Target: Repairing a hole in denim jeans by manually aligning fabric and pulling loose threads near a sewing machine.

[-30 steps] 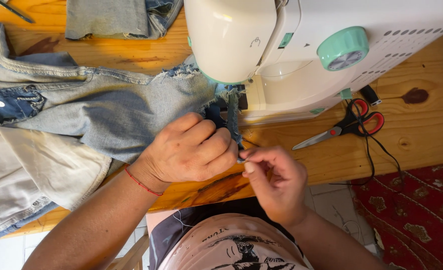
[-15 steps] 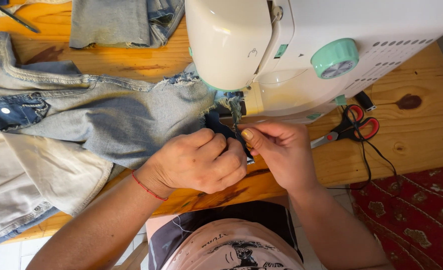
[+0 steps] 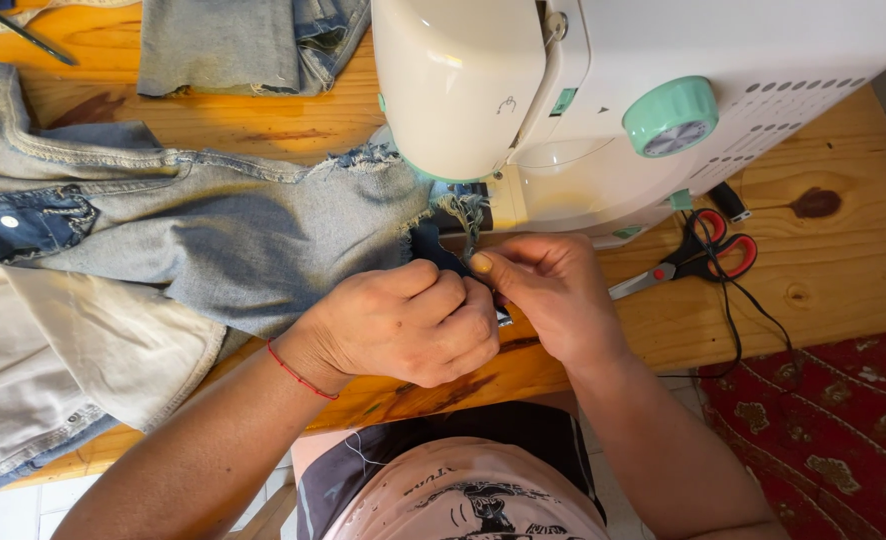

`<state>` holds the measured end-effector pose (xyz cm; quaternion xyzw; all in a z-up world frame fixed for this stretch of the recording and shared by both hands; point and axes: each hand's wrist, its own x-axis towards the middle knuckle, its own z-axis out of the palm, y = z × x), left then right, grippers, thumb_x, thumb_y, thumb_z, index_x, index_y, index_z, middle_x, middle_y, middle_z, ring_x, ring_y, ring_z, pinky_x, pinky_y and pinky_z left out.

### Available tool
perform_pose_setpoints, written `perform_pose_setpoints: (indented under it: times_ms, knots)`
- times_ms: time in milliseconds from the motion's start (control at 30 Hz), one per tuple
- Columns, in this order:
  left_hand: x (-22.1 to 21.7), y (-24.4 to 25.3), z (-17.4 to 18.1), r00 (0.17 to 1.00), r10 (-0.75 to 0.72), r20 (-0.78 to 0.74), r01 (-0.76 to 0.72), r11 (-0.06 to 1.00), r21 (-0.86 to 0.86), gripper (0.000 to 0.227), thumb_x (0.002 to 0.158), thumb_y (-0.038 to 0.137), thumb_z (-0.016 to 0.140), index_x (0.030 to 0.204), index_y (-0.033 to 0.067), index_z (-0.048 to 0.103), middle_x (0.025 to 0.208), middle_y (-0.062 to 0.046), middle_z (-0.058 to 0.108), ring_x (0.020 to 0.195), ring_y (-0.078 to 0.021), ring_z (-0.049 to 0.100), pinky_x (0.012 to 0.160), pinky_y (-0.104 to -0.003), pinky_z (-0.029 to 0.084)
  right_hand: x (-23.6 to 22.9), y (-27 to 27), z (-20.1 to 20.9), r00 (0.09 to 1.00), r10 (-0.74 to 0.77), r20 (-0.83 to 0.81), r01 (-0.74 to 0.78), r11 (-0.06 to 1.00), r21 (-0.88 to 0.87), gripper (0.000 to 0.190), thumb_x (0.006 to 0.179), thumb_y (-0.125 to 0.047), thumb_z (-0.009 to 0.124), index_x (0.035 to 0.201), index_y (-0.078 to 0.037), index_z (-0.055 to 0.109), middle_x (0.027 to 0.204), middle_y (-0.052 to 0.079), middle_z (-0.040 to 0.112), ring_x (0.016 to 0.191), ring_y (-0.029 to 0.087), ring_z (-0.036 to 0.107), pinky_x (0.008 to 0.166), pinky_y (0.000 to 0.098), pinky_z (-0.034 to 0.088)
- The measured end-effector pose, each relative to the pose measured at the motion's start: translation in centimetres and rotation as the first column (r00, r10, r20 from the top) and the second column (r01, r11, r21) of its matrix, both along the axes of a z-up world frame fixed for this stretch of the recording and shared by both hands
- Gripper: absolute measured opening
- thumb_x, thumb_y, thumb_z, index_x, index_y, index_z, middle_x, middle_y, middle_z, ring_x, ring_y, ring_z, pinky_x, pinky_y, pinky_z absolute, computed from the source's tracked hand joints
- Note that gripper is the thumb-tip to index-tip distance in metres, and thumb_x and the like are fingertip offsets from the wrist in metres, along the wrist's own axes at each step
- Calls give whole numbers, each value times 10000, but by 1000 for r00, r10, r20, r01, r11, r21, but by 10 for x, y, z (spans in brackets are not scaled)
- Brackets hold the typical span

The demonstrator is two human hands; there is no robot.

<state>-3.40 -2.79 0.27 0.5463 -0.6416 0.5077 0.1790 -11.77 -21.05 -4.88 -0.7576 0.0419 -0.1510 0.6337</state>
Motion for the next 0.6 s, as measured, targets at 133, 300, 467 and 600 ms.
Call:
perform_pose_setpoints:
  times_ms: [133, 300, 467, 600]
  knots:
    - [1, 1, -3, 999, -2, -34, 3, 999, 35, 280, 1030, 89, 487, 796, 153, 625, 821, -59, 593, 749, -235, 569, 696, -306, 525, 3, 1, 3, 999, -29, -23, 29, 999, -16, 117, 921, -36, 746, 849, 46, 788, 618, 134, 696, 605, 90, 599, 509, 262, 545]
    - [10, 4, -10, 969, 15, -246, 3, 997, 74, 261, 1093, 215, 494, 933, 125, 680, 983, -76, 659, 944, -266, 646, 837, -357, 541, 2, -8, -6, 999, -38, -20, 40, 989, 142, 139, 933, -73, 751, 878, 54, 768, 655, 117, 691, 585, 97, 632, 501, 231, 555]
    - [23, 9, -6, 876, 129, -464, -106, 991, 77, 396, 1112, 364, 435, 1079, 99, 728, 1107, -67, 706, 1064, -267, 658, 905, -373, 518, -1, -9, -1, 999, -16, -39, 25, 968, 251, 187, 986, -88, 684, 908, 78, 720, 581, 103, 606, 480, 123, 619, 380, 142, 415]
    - [26, 11, -7, 886, 120, -448, -102, 993, 65, 283, 1088, 306, 559, 974, 107, 723, 961, -38, 653, 1015, -246, 648, 862, -349, 500, -2, -3, 13, 999, -14, -31, 25, 932, 361, 173, 1003, -95, 642, 905, 44, 673, 677, 136, 638, 421, 111, 587, 334, 137, 378]
